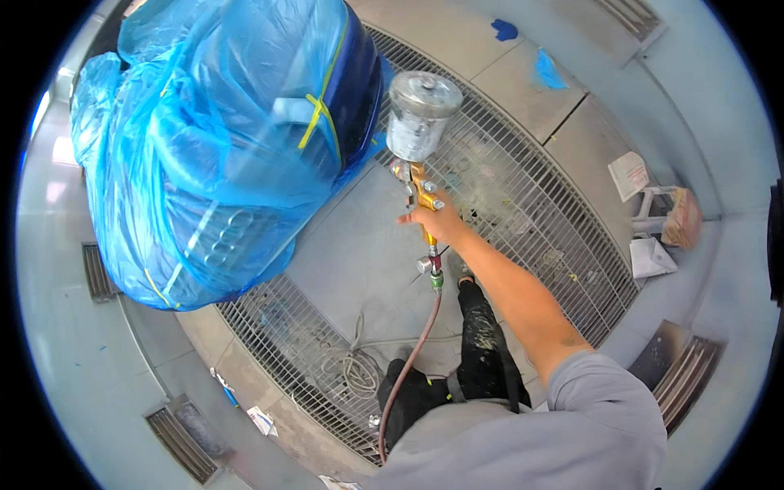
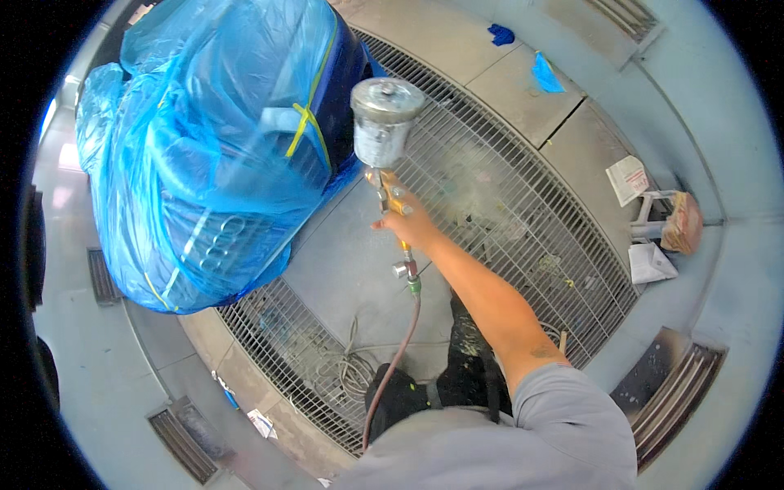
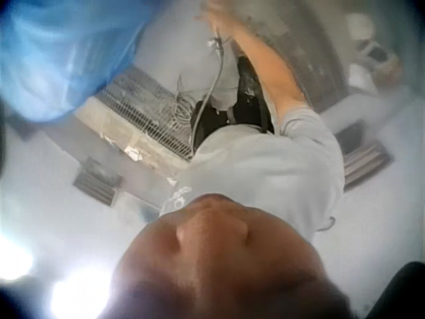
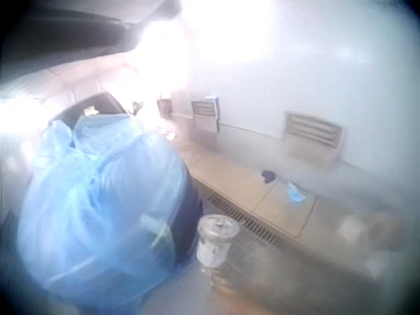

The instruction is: The person walks through a cluttered workshop, picks up a sponge, and enters a paint booth. They wipe the rear of a blue car with the sponge and a cloth, then use a spray gun to apply paint to the car's rear section.

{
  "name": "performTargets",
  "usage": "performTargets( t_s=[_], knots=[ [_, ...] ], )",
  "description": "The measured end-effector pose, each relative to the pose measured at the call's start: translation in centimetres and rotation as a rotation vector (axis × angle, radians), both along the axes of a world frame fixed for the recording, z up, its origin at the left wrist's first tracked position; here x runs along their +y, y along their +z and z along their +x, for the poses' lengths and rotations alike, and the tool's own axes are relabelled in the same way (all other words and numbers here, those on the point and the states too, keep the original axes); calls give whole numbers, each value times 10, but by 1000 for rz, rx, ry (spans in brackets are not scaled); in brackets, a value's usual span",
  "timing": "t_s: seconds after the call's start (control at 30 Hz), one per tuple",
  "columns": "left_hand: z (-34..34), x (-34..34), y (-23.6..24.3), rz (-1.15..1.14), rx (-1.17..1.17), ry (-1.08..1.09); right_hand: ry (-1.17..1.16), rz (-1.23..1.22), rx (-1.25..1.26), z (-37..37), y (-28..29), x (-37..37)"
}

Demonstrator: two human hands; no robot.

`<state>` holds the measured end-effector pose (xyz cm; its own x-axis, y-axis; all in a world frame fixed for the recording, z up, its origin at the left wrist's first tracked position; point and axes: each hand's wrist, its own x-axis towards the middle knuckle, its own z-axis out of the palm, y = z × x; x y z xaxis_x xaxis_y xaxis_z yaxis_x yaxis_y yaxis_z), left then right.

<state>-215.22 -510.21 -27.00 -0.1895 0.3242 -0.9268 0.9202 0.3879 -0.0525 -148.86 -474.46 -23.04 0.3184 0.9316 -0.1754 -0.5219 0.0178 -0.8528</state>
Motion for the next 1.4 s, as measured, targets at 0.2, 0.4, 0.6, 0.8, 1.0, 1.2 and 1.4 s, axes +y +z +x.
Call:
performTargets(
  t_s=[0.2, 0.4, 0.6, 0.8, 1.0, 1.2, 1.4],
  knots=[
    [105, 11, -7, -55, 23, 155, 89, -31, 122, 76, -74, 75],
    [156, 13, -24, -94, 50, 297, 289, -55, 141, 101, -114, 85],
    [173, 15, -30, -103, 33, 379, 382, -73, 127, 109, -141, 92],
    [162, 14, -33, -103, 12, 423, 297, -102, 123, 101, -159, 99],
    [178, 31, -30, -98, 98, 386, -88, -190, 47, 92, -208, 144],
    [125, 20, -42, -169, 68, 378, -64, -132, 151, 86, -223, 138],
    [138, 15, -31, -114, 17, 144, 246, -60, 295, 109, -159, 117]
  ],
)
